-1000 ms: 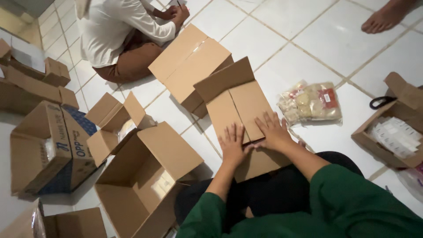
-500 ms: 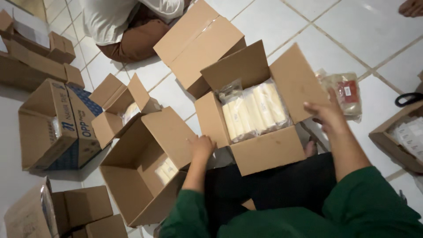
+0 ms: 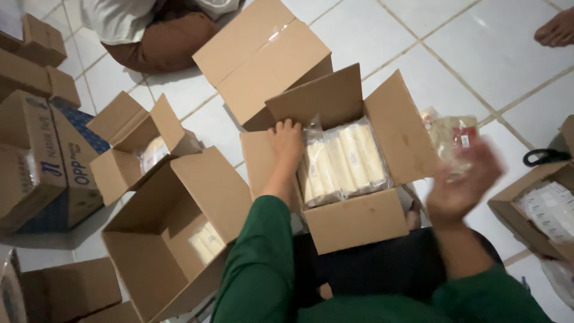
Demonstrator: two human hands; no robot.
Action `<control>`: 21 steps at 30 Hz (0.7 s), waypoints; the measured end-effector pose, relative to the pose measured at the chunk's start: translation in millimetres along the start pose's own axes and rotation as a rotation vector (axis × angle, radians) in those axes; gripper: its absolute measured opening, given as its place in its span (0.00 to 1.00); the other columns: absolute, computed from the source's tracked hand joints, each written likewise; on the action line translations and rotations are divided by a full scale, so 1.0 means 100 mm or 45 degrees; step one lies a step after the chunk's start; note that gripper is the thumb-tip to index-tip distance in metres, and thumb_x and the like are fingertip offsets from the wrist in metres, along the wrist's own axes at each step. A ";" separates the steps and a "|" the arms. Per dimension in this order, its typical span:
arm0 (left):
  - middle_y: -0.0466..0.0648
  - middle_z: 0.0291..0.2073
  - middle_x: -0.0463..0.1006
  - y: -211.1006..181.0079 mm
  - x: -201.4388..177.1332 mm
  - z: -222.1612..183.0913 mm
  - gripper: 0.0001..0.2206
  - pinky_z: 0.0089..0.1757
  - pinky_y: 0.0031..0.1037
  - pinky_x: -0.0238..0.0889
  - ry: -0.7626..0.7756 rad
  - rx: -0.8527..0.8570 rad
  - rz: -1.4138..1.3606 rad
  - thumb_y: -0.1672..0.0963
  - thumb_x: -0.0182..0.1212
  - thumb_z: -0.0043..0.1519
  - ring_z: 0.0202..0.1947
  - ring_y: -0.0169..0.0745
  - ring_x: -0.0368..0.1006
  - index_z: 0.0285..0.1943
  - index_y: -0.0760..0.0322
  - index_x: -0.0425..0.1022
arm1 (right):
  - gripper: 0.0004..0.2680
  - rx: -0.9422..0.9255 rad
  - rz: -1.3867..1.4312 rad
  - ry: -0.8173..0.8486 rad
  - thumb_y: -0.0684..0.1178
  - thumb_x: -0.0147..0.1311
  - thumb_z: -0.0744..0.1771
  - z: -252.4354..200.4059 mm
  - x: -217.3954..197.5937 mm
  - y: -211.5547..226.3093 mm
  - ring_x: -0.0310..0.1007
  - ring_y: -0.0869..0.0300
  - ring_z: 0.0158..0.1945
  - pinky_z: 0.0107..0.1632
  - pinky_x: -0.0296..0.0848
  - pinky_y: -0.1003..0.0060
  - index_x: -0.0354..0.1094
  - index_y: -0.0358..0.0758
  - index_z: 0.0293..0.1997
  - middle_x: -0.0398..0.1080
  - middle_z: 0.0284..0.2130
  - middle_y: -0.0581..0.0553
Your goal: The person packs plastic bags of food items into cardboard boxes by hand, moving bags between boxes and closing box flaps.
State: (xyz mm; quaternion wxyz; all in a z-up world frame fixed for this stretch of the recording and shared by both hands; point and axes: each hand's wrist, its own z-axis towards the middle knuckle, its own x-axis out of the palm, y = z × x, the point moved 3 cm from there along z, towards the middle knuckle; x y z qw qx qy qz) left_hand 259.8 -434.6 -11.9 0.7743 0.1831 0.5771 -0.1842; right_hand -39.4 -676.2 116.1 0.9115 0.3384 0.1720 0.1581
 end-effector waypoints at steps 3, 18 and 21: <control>0.52 0.44 0.76 0.03 -0.42 0.02 0.08 0.52 0.54 0.58 -0.403 0.087 -0.132 0.57 0.60 0.55 0.48 0.55 0.70 0.41 0.56 0.79 | 0.15 -0.192 0.038 0.353 0.38 0.59 0.67 0.02 0.25 0.45 0.59 0.46 0.68 0.67 0.67 0.53 0.64 0.39 0.60 0.58 0.61 0.38; 0.57 0.42 0.79 0.13 -1.56 0.08 0.05 0.43 0.44 0.66 0.220 0.108 -0.812 0.60 0.59 0.64 0.46 0.61 0.75 0.47 0.65 0.71 | 0.28 1.051 0.123 1.682 0.61 0.63 0.62 -0.73 1.84 -0.40 0.83 0.44 0.43 0.47 0.78 0.51 0.61 0.38 0.65 0.78 0.37 0.31; 0.57 0.46 0.79 -0.05 -0.65 0.05 0.09 0.49 0.46 0.65 0.516 0.081 -0.519 0.56 0.53 0.66 0.47 0.59 0.76 0.50 0.65 0.73 | 0.21 0.722 -0.212 1.729 0.63 0.61 0.66 -0.97 1.82 -0.41 0.79 0.46 0.43 0.48 0.76 0.52 0.68 0.36 0.57 0.77 0.37 0.37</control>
